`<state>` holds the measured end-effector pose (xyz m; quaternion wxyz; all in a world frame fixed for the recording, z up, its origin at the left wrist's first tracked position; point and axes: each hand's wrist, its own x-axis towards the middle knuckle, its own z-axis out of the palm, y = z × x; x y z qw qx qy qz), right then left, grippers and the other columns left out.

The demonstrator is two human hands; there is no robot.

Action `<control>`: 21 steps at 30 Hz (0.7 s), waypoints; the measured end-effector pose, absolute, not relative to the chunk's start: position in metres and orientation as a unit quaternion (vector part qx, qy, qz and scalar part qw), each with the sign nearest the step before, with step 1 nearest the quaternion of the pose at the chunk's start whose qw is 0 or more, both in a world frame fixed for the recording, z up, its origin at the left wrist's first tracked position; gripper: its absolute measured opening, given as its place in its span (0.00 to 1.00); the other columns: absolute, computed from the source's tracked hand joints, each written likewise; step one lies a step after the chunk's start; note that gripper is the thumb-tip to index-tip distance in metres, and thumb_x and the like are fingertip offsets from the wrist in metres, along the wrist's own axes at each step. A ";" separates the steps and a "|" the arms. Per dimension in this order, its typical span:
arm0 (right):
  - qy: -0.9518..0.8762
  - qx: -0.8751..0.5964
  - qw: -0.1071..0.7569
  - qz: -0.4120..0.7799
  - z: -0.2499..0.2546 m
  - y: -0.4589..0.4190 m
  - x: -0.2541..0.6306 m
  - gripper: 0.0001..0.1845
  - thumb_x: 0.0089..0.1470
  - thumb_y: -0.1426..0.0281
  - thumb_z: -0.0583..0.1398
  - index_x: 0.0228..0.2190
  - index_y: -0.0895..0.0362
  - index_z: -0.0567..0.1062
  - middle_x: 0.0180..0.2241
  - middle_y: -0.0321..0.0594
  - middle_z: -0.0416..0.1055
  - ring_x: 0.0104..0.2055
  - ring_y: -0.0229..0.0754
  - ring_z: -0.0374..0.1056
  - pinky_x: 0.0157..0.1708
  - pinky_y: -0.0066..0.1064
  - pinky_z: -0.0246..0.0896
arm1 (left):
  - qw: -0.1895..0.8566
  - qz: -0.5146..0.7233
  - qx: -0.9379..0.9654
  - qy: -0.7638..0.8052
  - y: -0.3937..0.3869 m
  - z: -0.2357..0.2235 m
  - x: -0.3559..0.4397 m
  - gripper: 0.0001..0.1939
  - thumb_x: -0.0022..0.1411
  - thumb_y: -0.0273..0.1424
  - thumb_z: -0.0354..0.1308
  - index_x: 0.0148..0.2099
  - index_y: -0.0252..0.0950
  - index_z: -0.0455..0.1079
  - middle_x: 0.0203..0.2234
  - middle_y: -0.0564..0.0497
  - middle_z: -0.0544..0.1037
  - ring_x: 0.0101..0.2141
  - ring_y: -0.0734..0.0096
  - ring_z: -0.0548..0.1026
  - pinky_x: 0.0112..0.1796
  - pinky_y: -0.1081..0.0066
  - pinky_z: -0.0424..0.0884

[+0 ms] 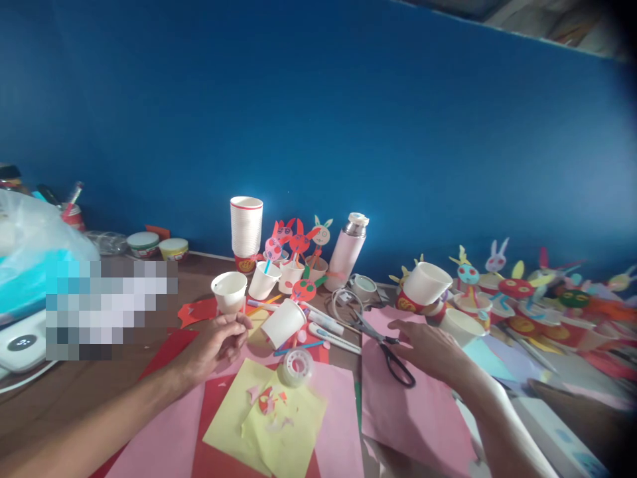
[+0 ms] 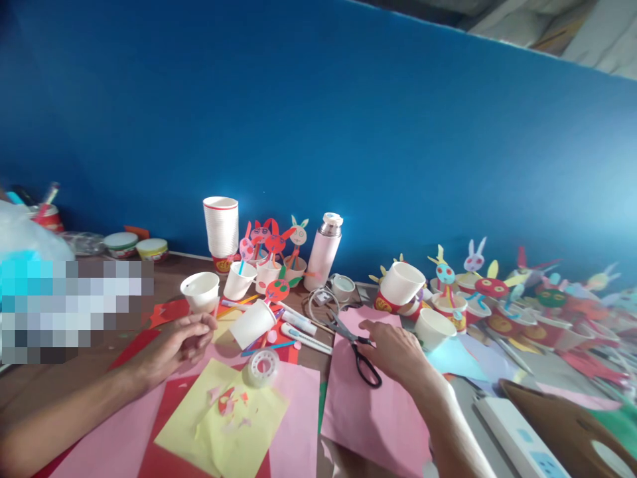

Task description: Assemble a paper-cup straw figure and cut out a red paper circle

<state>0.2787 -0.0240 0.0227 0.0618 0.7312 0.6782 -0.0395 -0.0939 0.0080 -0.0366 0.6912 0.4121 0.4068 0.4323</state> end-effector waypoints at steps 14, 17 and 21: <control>0.783 0.611 -0.093 -0.065 0.027 -0.035 0.223 0.12 0.52 0.72 0.55 0.38 0.52 0.76 0.33 0.38 0.75 0.34 0.43 0.70 0.30 0.28 0.56 | 0.652 0.507 0.409 0.388 0.023 -0.039 -0.107 0.03 0.51 0.29 0.56 0.30 0.35 0.66 0.10 0.65 0.57 0.11 0.87 0.47 0.14 0.81 0.43; 0.823 0.543 -0.155 -0.062 0.009 -0.042 0.189 0.09 0.56 0.72 0.55 0.33 0.53 0.75 0.33 0.38 0.73 0.35 0.41 0.69 0.32 0.26 0.58 | 0.665 0.484 0.418 0.386 0.016 -0.036 -0.101 0.04 0.50 0.30 0.56 0.30 0.35 0.66 0.10 0.65 0.55 0.12 0.86 0.46 0.15 0.79 0.42; 0.871 0.474 -0.118 -0.050 -0.027 -0.054 0.151 0.13 0.52 0.72 0.59 0.42 0.49 0.71 0.41 0.37 0.70 0.37 0.42 0.68 0.32 0.26 0.59 | 0.683 0.446 0.429 0.389 0.003 -0.031 -0.092 0.04 0.50 0.30 0.56 0.30 0.34 0.66 0.10 0.65 0.54 0.13 0.85 0.44 0.15 0.78 0.40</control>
